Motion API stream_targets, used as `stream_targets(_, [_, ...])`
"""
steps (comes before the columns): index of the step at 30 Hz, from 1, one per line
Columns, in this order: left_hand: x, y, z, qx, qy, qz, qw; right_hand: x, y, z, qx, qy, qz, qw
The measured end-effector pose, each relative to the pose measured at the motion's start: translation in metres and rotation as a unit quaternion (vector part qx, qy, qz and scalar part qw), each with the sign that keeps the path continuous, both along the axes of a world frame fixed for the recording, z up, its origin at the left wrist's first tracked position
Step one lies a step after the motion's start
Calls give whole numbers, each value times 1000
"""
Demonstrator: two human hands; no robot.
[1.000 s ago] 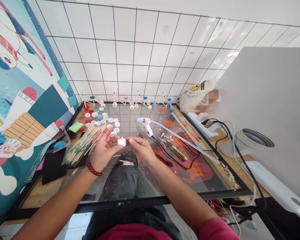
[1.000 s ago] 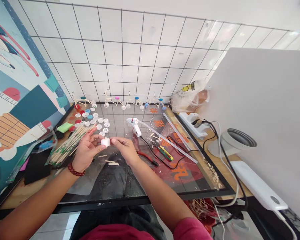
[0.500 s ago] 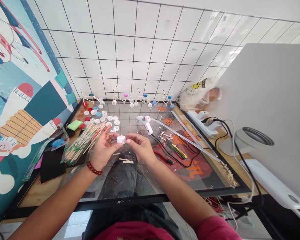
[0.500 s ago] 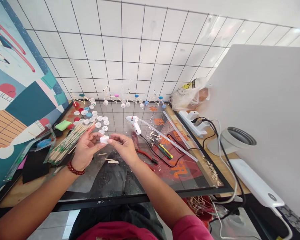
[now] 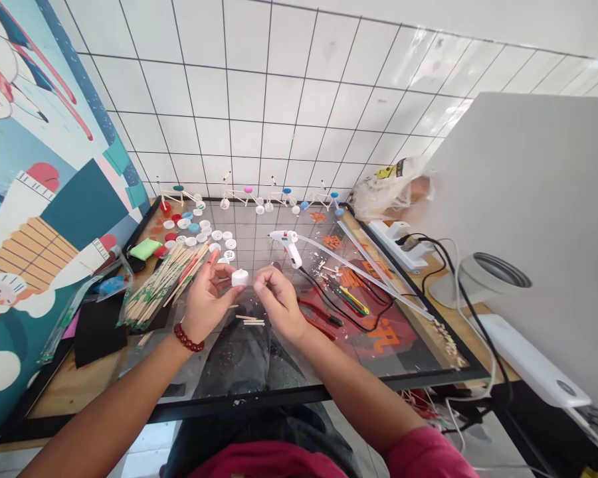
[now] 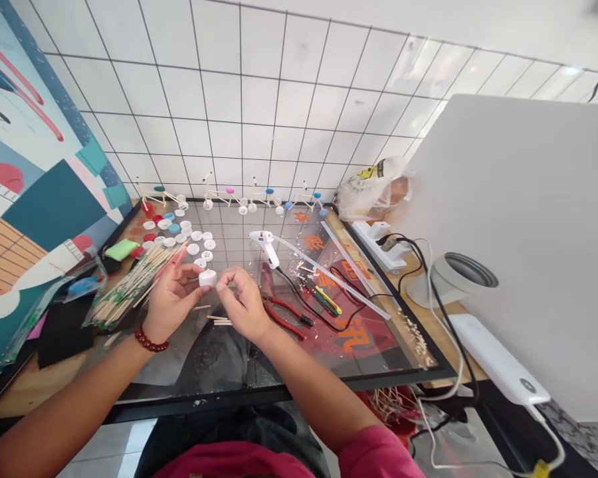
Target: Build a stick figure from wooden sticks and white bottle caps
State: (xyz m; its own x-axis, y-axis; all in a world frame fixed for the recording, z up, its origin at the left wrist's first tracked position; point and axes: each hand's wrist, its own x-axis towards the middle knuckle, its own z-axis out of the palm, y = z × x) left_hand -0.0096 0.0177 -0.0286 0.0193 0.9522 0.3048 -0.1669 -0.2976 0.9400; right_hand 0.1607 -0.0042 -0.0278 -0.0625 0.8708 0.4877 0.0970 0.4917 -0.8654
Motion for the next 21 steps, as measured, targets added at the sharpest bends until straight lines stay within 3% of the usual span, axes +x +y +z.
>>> stream_targets(5, [-7,6,6,-177,-190,-83,962,1,1,-1,-27,0,30,999])
stream_targets(8, [-10,8,8,-227,-241,-100,938,7,-14,17,-21,-30,32,999])
stream_targets(12, [-14,13,7,-260,-271,-124,919,55,-81,47,8,-133,28,991])
stream_targets(14, [-15,16,5,-278,-287,-126,908,102,-131,46,-53,-209,11,976])
stream_targets(16, [-16,19,1,-285,-299,-120,903,157,-186,30,-168,-300,-10,939])
stream_targets(18, [-16,21,-4,-272,-295,-115,909,207,-237,9,-255,-362,-107,890])
stream_targets(21, [-15,21,-10,-243,-274,-109,924,242,-285,-7,-338,-442,-264,788])
